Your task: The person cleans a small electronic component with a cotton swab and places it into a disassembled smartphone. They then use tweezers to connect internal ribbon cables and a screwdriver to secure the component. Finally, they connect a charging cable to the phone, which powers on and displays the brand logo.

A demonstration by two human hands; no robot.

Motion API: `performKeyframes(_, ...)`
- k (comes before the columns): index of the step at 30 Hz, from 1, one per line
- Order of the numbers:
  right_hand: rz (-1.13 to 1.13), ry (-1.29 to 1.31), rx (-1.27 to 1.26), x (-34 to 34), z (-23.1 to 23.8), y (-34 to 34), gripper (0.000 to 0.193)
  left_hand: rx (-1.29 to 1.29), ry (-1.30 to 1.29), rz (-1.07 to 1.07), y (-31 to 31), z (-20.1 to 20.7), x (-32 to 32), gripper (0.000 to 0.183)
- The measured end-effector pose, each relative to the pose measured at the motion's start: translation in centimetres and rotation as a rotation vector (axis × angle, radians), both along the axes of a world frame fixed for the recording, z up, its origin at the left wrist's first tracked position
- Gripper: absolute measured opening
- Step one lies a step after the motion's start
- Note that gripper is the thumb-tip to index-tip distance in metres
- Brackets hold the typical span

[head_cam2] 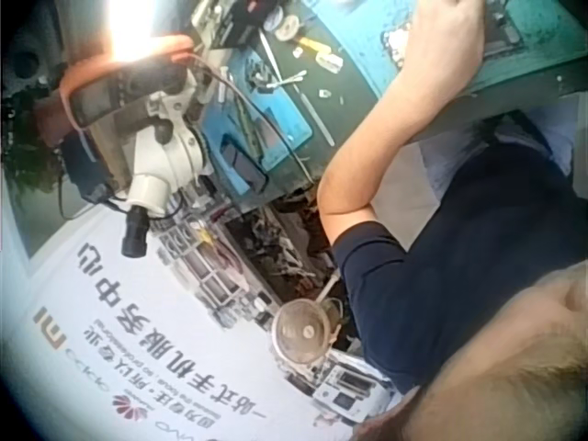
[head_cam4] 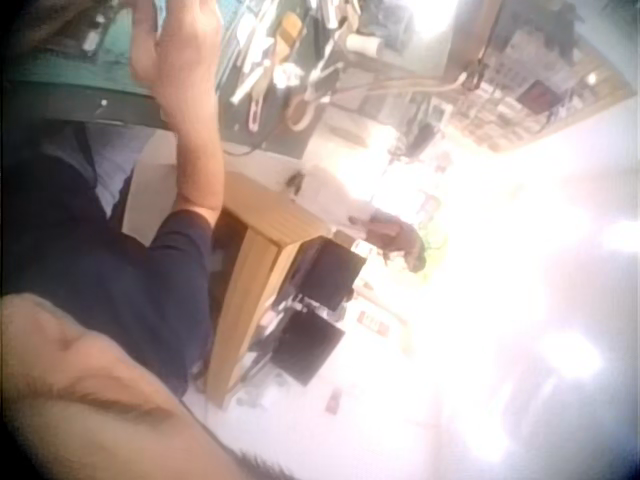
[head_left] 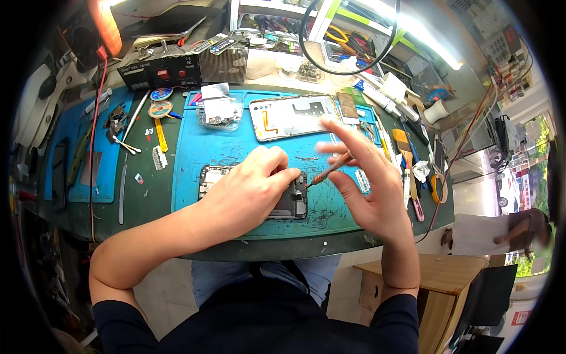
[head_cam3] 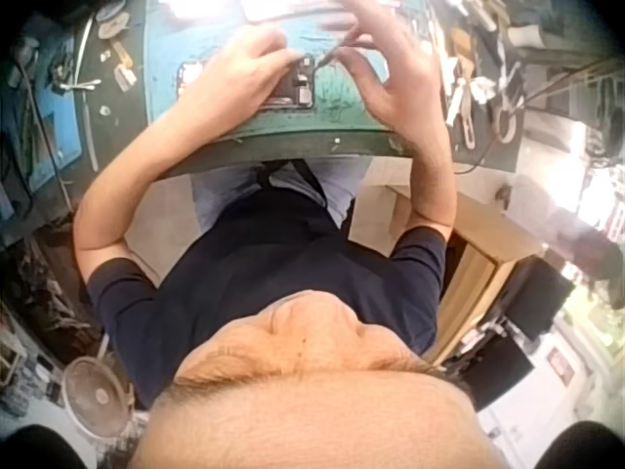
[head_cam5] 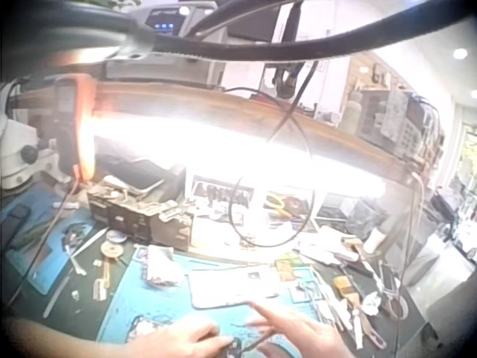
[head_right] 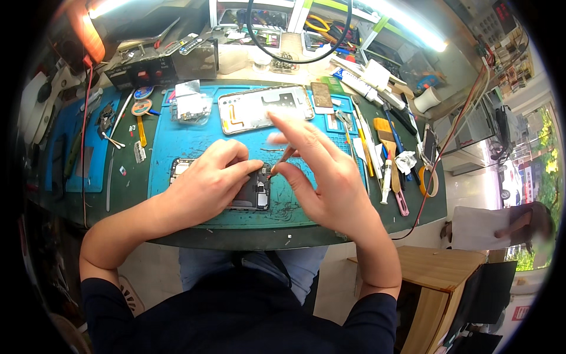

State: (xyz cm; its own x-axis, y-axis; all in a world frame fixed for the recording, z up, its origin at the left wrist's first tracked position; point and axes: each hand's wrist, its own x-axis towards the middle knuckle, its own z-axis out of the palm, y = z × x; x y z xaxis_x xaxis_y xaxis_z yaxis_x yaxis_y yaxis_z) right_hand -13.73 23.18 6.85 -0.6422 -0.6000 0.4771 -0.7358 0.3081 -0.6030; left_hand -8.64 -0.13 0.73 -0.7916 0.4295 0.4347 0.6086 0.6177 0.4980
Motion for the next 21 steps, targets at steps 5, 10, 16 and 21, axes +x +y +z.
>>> performKeyframes(5,0.018,0.057,0.028,0.0,-0.2,-0.3,0.054,-0.062,0.017,0.015,0.3,0.3,0.3,0.041)
performKeyframes(10,0.035,-0.135,0.009,0.5,0.1,-0.3,0.053,-0.134,0.029,0.007,0.4,0.5,0.1,0.041)
performKeyframes(16,0.003,-0.024,-0.070,0.3,-0.5,-0.8,0.055,-0.070,0.026,0.016,0.2,0.4,0.5,0.047)
performKeyframes(21,-0.039,0.135,0.020,0.2,-0.6,-0.9,0.055,-0.184,0.075,0.041,0.2,0.8,1.6,0.046)
